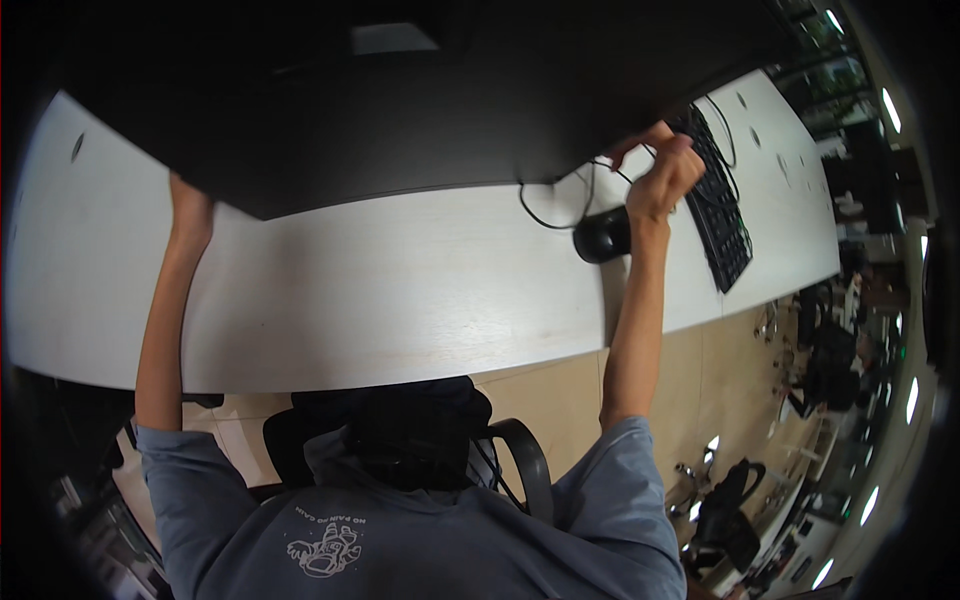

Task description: Install RAM, optical drive, and reassemble computer case, then connect cables.

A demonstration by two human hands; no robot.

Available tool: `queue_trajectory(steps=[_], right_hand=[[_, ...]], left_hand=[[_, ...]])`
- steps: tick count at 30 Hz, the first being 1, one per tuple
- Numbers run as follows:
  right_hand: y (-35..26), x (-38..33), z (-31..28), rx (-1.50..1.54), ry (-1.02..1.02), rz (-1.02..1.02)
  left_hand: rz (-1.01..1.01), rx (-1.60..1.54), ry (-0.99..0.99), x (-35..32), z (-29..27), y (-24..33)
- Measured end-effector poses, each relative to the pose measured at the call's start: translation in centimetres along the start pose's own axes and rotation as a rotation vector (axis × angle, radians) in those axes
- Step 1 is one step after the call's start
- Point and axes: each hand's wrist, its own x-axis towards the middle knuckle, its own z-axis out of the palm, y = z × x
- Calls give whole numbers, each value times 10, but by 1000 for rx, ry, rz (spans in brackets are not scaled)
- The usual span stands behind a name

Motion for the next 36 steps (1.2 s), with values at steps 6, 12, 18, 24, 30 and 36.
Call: queue_trajectory(steps=[6, 12, 18, 24, 30, 36], right_hand=[[-3, -2, 9, 42, 125, 72], [0, -1, 5, 131, 133, -17], [-5, 0, 5, 42, 76, 56], [5, 1, 3, 10, 70, 178], [63, -9, -16, -557, -17, 441], [81, -35, -15, -634, -325, 600]], left_hand=[[60, 60, 77, -6, 10, 9], [70, 26, -10, -1, -1, -3], [90, 150, -55, 5, -13, -19], [101, 167, -45, 10, -23, -31], [138, 190, -31, 17, -32, -42], [174, 254, -70, 20, -36, -47]])
